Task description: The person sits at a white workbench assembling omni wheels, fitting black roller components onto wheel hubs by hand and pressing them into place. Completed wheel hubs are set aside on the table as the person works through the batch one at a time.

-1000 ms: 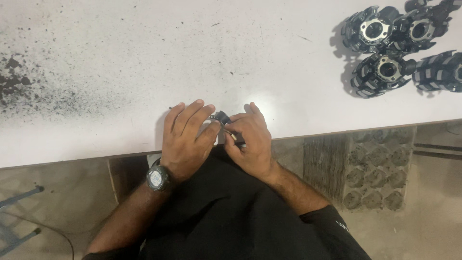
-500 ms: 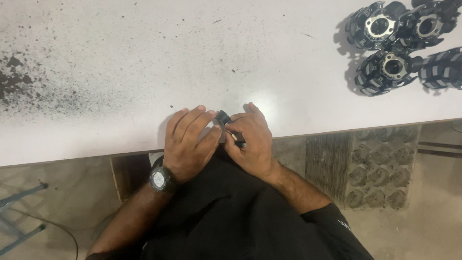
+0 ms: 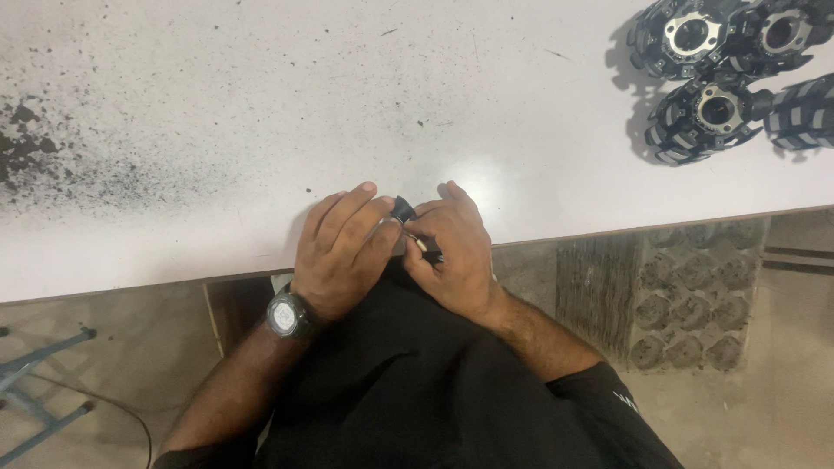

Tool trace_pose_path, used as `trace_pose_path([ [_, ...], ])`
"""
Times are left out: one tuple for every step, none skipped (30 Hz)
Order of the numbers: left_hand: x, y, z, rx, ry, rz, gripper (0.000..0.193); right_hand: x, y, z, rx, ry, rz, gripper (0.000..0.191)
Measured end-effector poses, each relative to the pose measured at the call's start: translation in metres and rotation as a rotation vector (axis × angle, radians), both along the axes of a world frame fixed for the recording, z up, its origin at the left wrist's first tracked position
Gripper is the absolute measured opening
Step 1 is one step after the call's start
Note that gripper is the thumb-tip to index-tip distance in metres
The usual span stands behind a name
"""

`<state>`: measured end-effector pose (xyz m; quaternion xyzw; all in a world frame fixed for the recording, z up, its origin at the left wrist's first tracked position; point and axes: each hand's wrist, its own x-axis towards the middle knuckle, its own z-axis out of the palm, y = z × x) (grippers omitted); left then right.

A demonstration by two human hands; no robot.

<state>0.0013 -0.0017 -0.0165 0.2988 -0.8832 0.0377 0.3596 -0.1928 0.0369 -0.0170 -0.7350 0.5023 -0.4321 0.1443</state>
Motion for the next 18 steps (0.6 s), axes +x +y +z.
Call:
trace_pose_path([
  [0.000,0.000,0.001,0.003,-0.005,-0.005,0.012,0.000,0.000,0.000,0.000,0.002,0.000,0.022],
  [-0.001,-0.002,0.001,0.010,-0.011,-0.010,0.013,0.000,0.000,0.000,0.002,0.004,0.000,0.022],
  [-0.001,-0.002,0.002,0.016,-0.017,-0.016,0.014,0.000,0.000,0.000,-0.003,-0.006,-0.002,0.022],
  [-0.001,-0.004,0.002,0.011,-0.017,0.004,0.013,0.001,-0.001,0.000,-0.008,-0.015,-0.005,0.022],
  [-0.001,-0.004,0.003,0.008,-0.016,0.024,0.013,0.001,0.000,0.000,-0.010,-0.023,-0.007,0.022],
  [-0.001,-0.005,0.003,0.007,-0.017,0.046,0.013,0.001,0.000,0.001,-0.008,-0.015,-0.004,0.022],
  [-0.001,-0.005,0.004,0.020,-0.001,0.048,0.012,0.001,0.000,0.001,-0.009,-0.007,0.000,0.022],
  [0.000,-0.004,0.004,0.032,0.015,0.050,0.011,0.001,0.000,0.001,-0.011,0.002,0.004,0.022],
  [0.002,-0.004,0.005,0.044,0.031,0.052,0.011,0.001,0.000,0.002,-0.010,-0.002,0.003,0.023],
  [0.003,-0.003,0.005,0.055,0.025,0.049,0.010,0.001,0.000,0.002,-0.006,-0.007,0.002,0.023],
  [0.005,-0.001,0.006,0.068,0.020,0.047,0.010,0.001,0.000,0.003,-0.001,-0.013,0.000,0.024],
  [0.007,0.000,0.006,0.081,0.013,0.043,0.010,0.000,0.000,0.003,0.002,-0.016,0.000,0.024],
  [0.009,0.001,0.007,0.097,0.002,0.040,0.010,0.000,0.001,0.004,0.006,-0.020,0.000,0.024],
  [0.010,0.002,0.006,0.109,-0.008,0.039,0.009,-0.001,0.001,0.004,0.006,-0.022,0.003,0.025],
  [0.011,0.003,0.006,0.119,-0.018,0.039,0.009,0.000,0.001,0.004,0.002,-0.022,0.002,0.025],
  [0.011,0.002,0.005,0.095,-0.044,0.032,0.009,0.000,0.001,0.004,-0.004,-0.022,0.001,0.025],
  [0.011,0.002,0.003,0.073,-0.068,0.026,0.009,0.000,0.001,0.004,-0.009,-0.020,0.000,0.025],
  [0.010,0.002,0.002,0.049,-0.090,0.019,0.010,0.000,0.001,0.003,-0.011,-0.012,-0.002,0.025],
])
